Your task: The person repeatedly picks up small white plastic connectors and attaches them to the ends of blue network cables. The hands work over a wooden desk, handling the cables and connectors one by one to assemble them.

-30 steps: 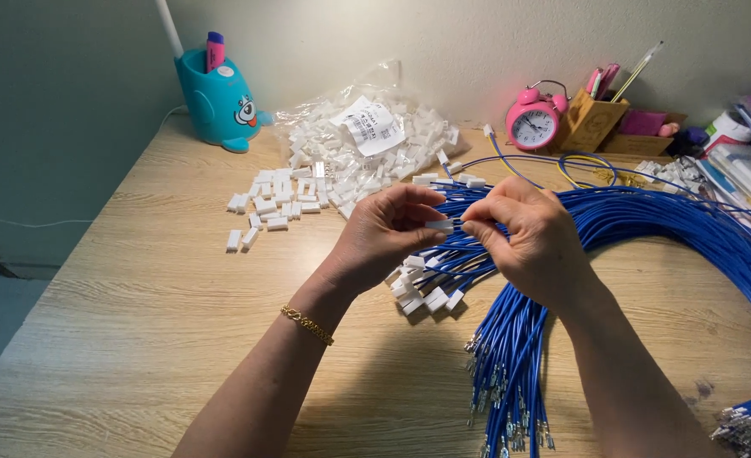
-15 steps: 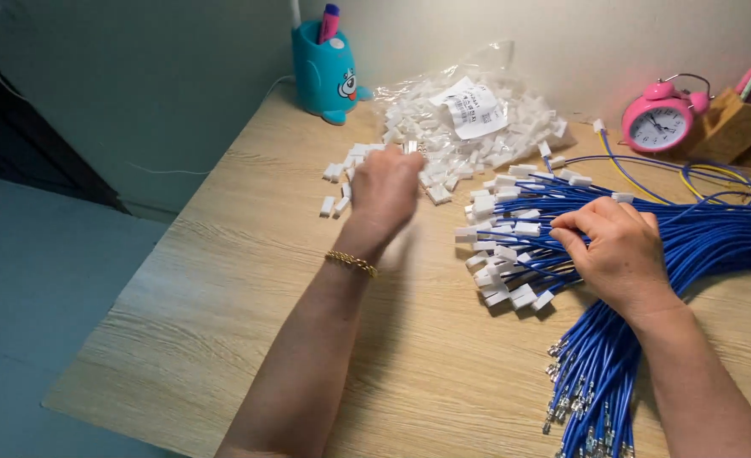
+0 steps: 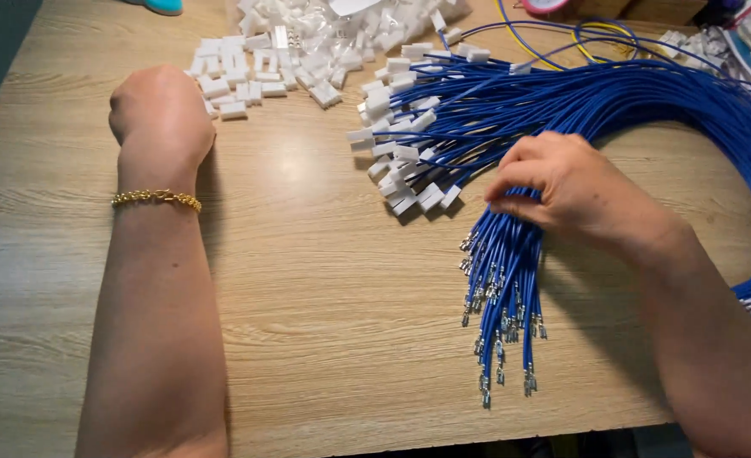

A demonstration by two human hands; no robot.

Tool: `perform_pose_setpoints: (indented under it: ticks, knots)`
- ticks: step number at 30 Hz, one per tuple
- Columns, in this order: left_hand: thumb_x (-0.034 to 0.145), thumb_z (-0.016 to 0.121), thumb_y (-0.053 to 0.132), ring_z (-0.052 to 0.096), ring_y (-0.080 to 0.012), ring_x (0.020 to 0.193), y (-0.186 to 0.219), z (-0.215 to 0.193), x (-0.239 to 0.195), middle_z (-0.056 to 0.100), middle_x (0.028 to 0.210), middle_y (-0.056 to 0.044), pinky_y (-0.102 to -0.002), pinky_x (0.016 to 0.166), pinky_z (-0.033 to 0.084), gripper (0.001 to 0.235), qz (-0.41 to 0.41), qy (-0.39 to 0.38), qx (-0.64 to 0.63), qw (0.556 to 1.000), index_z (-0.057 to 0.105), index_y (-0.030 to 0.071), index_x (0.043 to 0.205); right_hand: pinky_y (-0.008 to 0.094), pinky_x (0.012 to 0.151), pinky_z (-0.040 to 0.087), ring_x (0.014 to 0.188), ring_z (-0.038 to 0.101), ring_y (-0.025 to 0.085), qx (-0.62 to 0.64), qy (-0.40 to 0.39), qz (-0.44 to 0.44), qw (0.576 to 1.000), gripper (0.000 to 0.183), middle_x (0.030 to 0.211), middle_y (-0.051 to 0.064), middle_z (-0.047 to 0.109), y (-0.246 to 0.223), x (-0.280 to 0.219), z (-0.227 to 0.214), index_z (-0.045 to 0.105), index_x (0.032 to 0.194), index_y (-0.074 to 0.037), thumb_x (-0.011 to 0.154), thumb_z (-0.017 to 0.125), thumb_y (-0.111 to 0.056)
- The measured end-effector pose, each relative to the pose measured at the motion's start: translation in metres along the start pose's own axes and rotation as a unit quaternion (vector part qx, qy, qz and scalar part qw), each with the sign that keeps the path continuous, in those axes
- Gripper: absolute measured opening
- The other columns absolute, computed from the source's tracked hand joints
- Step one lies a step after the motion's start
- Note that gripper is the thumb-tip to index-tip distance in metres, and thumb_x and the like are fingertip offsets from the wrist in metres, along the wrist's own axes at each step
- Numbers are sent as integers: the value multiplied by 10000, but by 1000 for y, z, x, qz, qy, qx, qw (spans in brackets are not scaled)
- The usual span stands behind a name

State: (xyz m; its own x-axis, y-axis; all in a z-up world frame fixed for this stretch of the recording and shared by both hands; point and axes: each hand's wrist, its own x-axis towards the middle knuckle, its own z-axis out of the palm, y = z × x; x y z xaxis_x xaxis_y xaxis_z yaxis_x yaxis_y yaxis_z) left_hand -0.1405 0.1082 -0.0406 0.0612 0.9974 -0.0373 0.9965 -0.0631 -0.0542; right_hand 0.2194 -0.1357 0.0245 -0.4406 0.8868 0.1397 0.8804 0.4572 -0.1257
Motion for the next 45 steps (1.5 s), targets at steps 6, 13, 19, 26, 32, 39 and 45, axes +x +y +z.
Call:
perform_pose_setpoints:
  ticks: [6, 13, 19, 26, 32, 39, 45]
  knots:
    - [786, 644, 126, 664, -378, 979, 15, -31, -31, 715, 1004, -87, -458, 720, 544, 276, 23, -1, -48, 999, 780, 310, 940, 408, 720, 444, 913, 611, 206, -38, -49, -4, 998, 121, 952, -65, 659, 6, -6, 26, 734, 934, -274, 856, 677, -347]
    - [847, 700, 154, 653, -159, 801, 52, -89, -88, 721, 880, -27, -322, 692, 497, 58, 273, 99, -325, 900, 698, 122, 896, 415, 749, 366, 953, 611, 140, -76, -99, -20, 992, 81, 883, -146, 677, 11, 3, 36, 691, 862, -311, 848, 641, -372]
    - [887, 682, 112, 695, -128, 798, 97, -85, -123, 700, 878, -48, -213, 728, 626, 109, 411, -40, -507, 757, 599, 102, 956, 395, 793, 352, 859, 562, 156, -45, -171, 13, 984, 123, 829, -124, 616, 11, 10, 33, 660, 766, -308, 859, 633, -382]
    - [881, 705, 123, 634, -78, 693, 129, -77, -126, 653, 777, -11, -194, 596, 546, 105, 467, -8, -579, 668, 600, 121, 882, 383, 836, 341, 948, 552, 135, -17, -219, 17, 975, 124, 930, -160, 642, 14, 10, 18, 675, 915, -357, 841, 650, -454]
    - [870, 710, 145, 656, -88, 694, 130, -74, -126, 675, 762, -11, -210, 595, 552, 107, 459, -6, -561, 689, 604, 138, 887, 401, 871, 347, 1068, 530, 127, -47, -312, 50, 948, 146, 926, -141, 623, 11, 17, 11, 690, 835, -363, 769, 741, -482]
    - [830, 757, 184, 696, -145, 736, 140, -61, -106, 693, 841, -74, -280, 652, 582, 251, 390, -44, -610, 689, 667, 141, 1060, 354, 745, 527, 784, 663, 177, 206, -149, 100, 962, 152, 750, 35, 671, 28, 22, 6, 685, 819, -152, 813, 762, -283]
    - [880, 700, 99, 708, -152, 752, 152, -57, -95, 684, 882, -95, -253, 681, 591, 313, 335, -97, -728, 591, 651, 107, 1189, 309, 727, 517, 748, 620, 117, 275, -45, 89, 956, 109, 772, -8, 663, 38, 47, 4, 765, 802, -141, 781, 806, -239]
